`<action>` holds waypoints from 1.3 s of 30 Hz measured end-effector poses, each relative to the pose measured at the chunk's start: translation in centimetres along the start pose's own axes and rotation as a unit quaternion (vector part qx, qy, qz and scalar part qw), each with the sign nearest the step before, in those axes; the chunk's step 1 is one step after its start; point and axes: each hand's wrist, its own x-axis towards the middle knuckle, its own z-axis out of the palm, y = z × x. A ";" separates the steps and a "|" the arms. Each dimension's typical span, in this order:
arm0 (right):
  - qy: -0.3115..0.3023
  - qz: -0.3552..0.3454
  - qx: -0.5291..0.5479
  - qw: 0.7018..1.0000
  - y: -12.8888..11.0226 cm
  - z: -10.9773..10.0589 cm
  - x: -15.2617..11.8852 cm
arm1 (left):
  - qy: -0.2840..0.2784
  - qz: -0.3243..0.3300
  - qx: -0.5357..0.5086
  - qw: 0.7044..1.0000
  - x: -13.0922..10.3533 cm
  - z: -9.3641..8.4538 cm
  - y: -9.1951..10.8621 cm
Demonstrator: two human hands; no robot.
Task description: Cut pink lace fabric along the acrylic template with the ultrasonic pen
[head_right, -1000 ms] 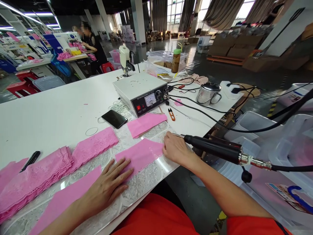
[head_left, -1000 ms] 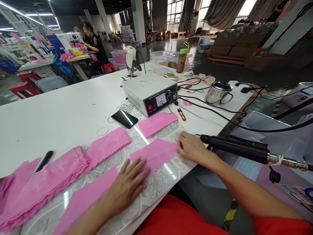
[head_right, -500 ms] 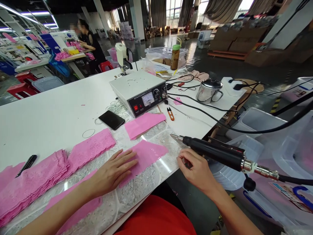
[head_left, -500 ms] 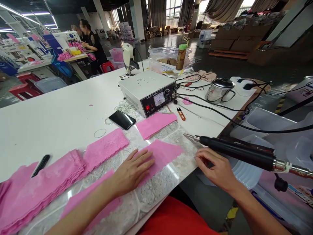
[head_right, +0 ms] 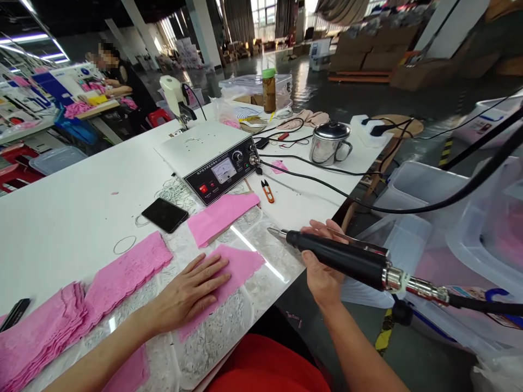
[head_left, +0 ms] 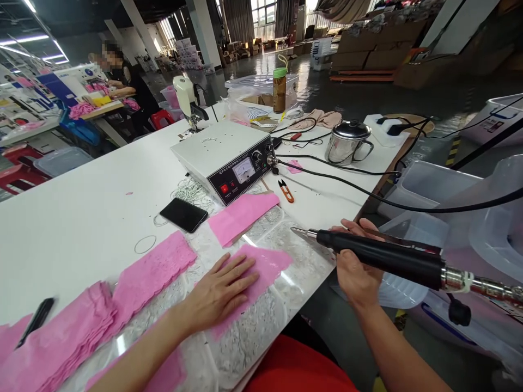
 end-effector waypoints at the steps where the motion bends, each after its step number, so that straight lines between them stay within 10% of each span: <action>1: 0.017 0.003 0.028 0.999 -0.2 0.5 0.3 | 0.003 0.000 0.002 1.000 0.0 0.0 0.0; 10: 0.136 0.027 0.221 0.965 -2.7 2.0 3.4 | 0.040 0.007 -0.012 0.999 -0.2 0.2 -0.1; 39: -0.040 -0.001 0.281 0.959 -4.6 1.6 2.2 | 0.066 -0.002 -0.021 0.998 -0.2 1.0 0.0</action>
